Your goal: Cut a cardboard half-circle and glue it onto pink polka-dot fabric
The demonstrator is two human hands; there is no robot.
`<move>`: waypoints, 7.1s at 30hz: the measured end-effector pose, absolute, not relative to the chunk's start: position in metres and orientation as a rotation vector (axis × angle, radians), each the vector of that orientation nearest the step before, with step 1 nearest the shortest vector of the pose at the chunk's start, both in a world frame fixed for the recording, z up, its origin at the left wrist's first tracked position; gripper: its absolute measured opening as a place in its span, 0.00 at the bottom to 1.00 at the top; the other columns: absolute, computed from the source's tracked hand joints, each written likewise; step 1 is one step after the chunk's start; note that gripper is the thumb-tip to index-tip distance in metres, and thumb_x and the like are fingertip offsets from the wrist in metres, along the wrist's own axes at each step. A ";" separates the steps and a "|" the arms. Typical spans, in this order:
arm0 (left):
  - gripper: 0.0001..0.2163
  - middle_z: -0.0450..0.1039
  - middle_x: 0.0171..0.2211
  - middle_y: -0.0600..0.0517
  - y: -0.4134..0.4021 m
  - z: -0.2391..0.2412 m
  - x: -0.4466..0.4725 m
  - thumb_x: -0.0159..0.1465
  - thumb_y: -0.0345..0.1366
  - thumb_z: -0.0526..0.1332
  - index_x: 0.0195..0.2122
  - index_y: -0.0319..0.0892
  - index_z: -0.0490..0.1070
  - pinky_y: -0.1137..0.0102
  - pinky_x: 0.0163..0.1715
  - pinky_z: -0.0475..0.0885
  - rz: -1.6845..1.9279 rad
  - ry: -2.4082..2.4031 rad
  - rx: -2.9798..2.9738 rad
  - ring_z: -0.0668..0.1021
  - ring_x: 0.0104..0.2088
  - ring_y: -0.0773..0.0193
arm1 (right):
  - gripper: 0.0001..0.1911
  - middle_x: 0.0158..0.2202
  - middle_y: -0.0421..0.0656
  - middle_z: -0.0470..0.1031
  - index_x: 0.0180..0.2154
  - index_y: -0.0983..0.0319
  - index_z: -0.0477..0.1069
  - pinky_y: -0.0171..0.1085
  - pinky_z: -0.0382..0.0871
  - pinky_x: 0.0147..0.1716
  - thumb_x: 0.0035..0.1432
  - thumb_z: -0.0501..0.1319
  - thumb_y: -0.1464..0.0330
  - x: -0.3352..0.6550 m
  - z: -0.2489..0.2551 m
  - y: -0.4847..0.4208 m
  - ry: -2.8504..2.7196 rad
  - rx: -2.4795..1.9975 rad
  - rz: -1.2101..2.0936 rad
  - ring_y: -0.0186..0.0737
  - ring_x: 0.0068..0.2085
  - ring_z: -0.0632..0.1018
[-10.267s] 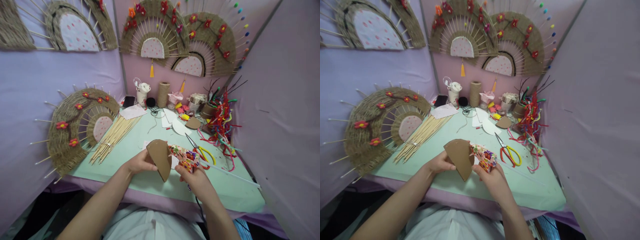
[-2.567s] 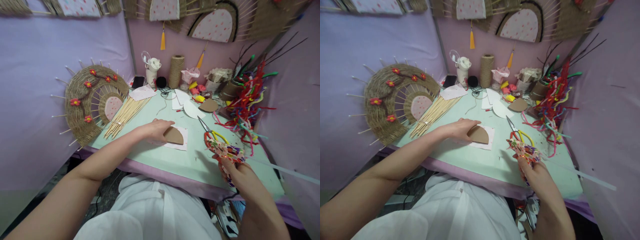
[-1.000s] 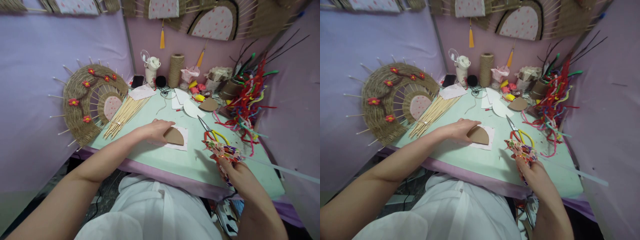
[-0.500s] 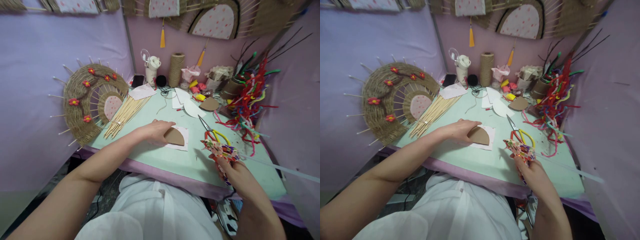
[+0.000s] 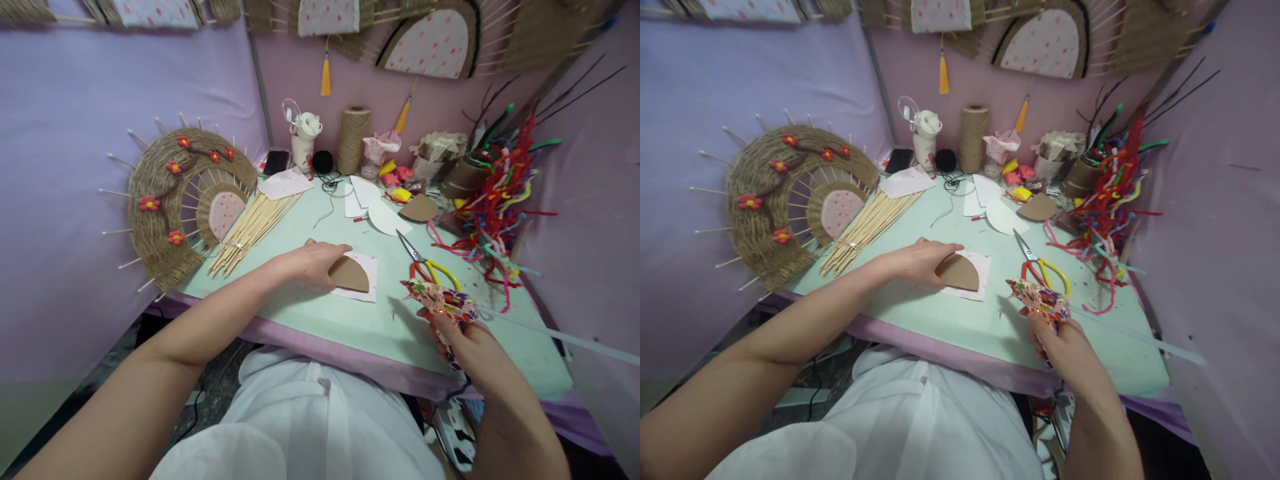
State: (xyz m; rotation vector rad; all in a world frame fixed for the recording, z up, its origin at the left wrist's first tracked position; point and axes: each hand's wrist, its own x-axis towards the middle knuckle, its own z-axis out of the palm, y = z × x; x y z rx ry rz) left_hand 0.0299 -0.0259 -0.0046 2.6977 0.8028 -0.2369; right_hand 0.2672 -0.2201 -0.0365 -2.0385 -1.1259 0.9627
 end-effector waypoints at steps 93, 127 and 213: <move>0.41 0.36 0.70 0.38 -0.035 -0.036 0.019 0.65 0.60 0.47 0.70 0.35 0.39 0.58 0.67 0.40 -0.108 0.589 2.765 0.43 0.70 0.52 | 0.28 0.20 0.36 0.62 0.37 0.63 0.71 0.36 0.60 0.18 0.54 0.56 0.44 0.301 -0.035 -0.242 -0.920 -1.816 0.893 0.35 0.19 0.65; 0.21 0.78 0.42 0.47 0.032 -0.030 -0.007 0.55 0.44 0.64 0.48 0.41 0.70 0.69 0.38 0.68 0.176 1.423 2.348 0.78 0.42 0.56 | 0.26 0.17 0.43 0.70 0.19 0.59 0.64 0.37 0.63 0.22 0.54 0.52 0.44 0.340 -0.045 -0.242 -0.961 -2.321 0.488 0.41 0.21 0.73; 0.05 0.79 0.39 0.44 0.167 -0.006 -0.064 0.48 0.33 0.64 0.27 0.45 0.78 0.57 0.52 0.64 0.207 1.854 2.447 0.76 0.48 0.44 | 0.30 0.14 0.43 0.65 0.14 0.56 0.58 0.38 0.62 0.22 0.53 0.47 0.42 0.312 -0.069 -0.222 -1.179 -2.222 0.643 0.41 0.20 0.67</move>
